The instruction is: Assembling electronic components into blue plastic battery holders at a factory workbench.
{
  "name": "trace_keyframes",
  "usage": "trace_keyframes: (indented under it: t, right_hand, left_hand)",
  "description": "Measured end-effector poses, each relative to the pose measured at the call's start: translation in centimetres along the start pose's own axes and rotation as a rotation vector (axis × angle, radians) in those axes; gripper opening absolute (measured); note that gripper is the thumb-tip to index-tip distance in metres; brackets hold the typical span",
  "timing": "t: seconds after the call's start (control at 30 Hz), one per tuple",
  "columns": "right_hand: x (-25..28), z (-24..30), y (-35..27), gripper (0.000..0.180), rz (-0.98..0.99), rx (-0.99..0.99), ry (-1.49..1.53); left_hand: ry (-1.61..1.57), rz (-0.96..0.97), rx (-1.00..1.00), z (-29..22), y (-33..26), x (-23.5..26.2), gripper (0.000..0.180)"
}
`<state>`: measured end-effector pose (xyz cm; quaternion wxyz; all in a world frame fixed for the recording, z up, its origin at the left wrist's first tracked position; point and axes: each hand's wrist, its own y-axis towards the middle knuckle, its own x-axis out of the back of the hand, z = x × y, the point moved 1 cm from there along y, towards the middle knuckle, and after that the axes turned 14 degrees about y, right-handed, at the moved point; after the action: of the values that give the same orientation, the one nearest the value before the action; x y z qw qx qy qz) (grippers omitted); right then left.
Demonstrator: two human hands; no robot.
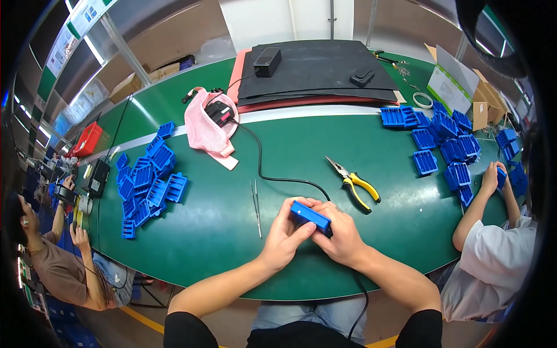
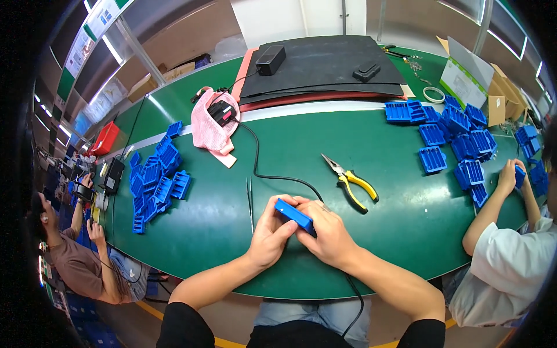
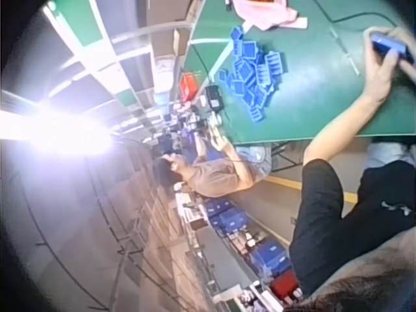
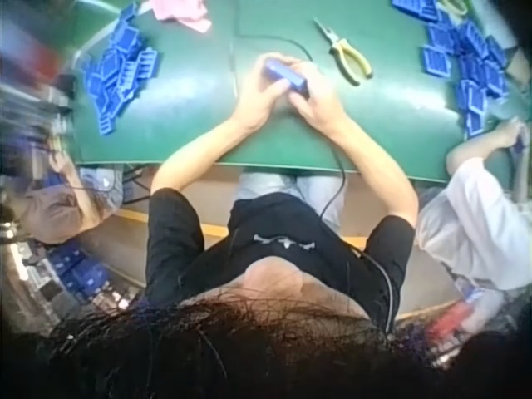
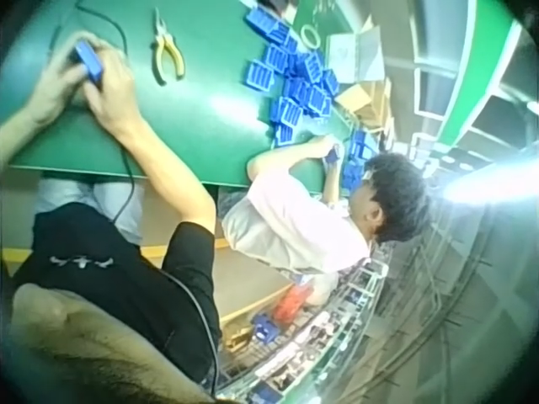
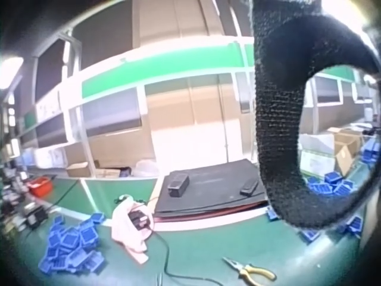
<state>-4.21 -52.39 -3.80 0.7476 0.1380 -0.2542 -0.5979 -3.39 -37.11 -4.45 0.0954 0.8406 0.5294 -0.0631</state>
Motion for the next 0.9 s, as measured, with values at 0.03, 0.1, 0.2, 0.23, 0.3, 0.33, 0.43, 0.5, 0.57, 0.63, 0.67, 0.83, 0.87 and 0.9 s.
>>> trace_keyframes:
  t: [0.03,0.1,0.2,0.23,0.3,0.33,0.43,0.5,0.57,0.63,0.67,0.83,0.87,0.9]
  right_hand:
    - [-0.1,-0.1,0.0,0.027,0.001,0.001,0.0]
    - [-0.2,-0.4,0.0,0.028,-0.026,0.072,-0.016]
    - [-0.3,-0.5,-0.4,0.028,-0.029,0.03,0.011]
    - [-0.3,-0.4,-0.3,0.028,-0.031,0.03,0.011]
    - [-0.3,0.1,-0.2,0.028,-0.027,0.007,0.037]
    - [-0.3,0.1,-0.3,0.028,-0.029,0.005,0.038]
    - [-0.2,0.2,-0.3,0.028,-0.035,-0.023,0.036]
    - [-0.2,0.7,-0.1,0.03,-0.02,-0.011,0.03]
    - [-0.2,1.0,0.0,0.031,-0.013,0.001,0.021]
    - [-0.2,1.0,-0.1,0.032,-0.004,0.011,0.014]
    - [-0.2,1.0,-0.1,0.034,-0.002,0.028,0.0]
    - [-0.3,0.8,-0.3,0.038,-0.013,0.056,-0.021]
    - [-0.3,0.9,-0.4,0.038,0.002,0.077,-0.046]
    - [-0.3,0.9,-0.4,0.039,0.017,0.098,-0.072]
  left_hand:
    - [-0.003,-0.012,0.006,0.0,-0.1,-0.1,0.039]
    - [-0.004,-0.019,0.007,0.1,0.0,-0.2,0.037]
    - [-0.013,-0.016,0.01,0.3,0.1,-0.1,0.033]
    - [-0.009,-0.016,0.007,0.4,0.0,-0.1,0.033]
    - [-0.005,-0.016,0.008,0.4,-0.1,-0.2,0.032]
    - [-0.013,-0.016,0.0,0.3,-0.1,-0.2,0.032]
    - [-0.036,-0.002,-0.003,0.1,0.1,-0.5,0.034]
    - [-0.047,-0.002,0.004,0.0,-0.1,-0.6,0.035]
    - [-0.051,-0.01,-0.008,0.0,-0.1,-0.6,0.039]
    - [-0.052,-0.011,-0.014,0.1,-0.2,-0.6,0.04]
    - [-0.053,-0.007,-0.025,0.2,-0.2,-0.6,0.041]
    - [-0.029,-0.006,-0.029,0.4,-0.3,-0.5,0.043]
    - [-0.038,-0.01,-0.024,0.4,-0.4,-0.5,0.045]
    - [-0.037,-0.008,-0.019,0.3,-0.4,-0.5,0.045]
